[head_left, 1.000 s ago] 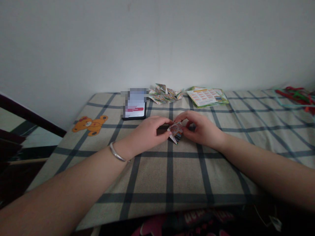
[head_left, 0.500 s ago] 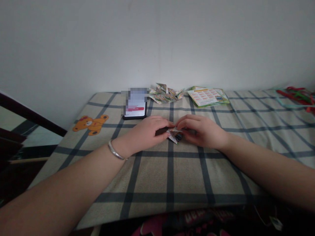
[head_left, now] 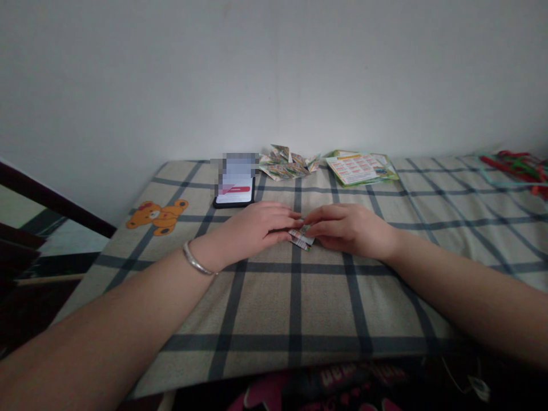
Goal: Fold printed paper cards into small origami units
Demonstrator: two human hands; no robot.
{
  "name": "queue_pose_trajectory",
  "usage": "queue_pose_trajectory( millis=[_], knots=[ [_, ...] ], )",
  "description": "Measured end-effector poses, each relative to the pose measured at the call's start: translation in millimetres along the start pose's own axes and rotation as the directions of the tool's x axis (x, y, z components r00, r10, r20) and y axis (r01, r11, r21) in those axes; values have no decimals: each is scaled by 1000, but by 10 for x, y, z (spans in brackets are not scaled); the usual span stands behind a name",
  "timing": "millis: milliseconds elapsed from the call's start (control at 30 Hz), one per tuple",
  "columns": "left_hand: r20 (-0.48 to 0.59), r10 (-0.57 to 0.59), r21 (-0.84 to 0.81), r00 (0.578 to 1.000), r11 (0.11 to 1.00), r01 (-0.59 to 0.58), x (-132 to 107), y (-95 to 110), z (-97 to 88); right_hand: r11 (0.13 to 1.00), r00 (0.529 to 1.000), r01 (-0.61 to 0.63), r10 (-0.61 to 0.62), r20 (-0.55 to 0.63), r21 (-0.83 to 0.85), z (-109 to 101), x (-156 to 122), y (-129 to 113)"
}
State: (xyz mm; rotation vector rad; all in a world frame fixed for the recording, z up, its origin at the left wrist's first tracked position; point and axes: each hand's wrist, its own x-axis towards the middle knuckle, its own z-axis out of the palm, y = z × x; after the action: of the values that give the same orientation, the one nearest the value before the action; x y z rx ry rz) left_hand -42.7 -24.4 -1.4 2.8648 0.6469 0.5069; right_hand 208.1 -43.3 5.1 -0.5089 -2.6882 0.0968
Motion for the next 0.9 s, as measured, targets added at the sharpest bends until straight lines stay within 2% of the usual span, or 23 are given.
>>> queue_pose_trajectory(
  millis=[267, 367, 467, 567, 800, 900],
  knots=[
    [-12, 1, 35, 1000, 999, 0, 5, 30, 10, 999, 999, -27, 28, 21, -46, 4, -19, -3],
    [-60, -99, 32, 993, 994, 101, 14, 87, 16, 995, 994, -102, 102, -32, -1, 26, -4, -4],
    [-126, -226, 36, 966, 972, 232, 16, 116, 39, 985, 982, -165, 169, -90, 50, 52, 16, -3],
    [-166, -293, 19, 942, 954, 300, 15, 117, 62, 978, 971, -201, 207, -116, 57, 79, 33, -14],
    [-209, -265, 60, 941, 957, 283, 29, 161, 90, 927, 912, -375, 366, -184, -15, 129, 54, -79],
    [-214, -259, 98, 942, 954, 285, 37, 190, 98, 917, 902, -397, 382, -200, -39, 134, 59, -97]
  ],
)
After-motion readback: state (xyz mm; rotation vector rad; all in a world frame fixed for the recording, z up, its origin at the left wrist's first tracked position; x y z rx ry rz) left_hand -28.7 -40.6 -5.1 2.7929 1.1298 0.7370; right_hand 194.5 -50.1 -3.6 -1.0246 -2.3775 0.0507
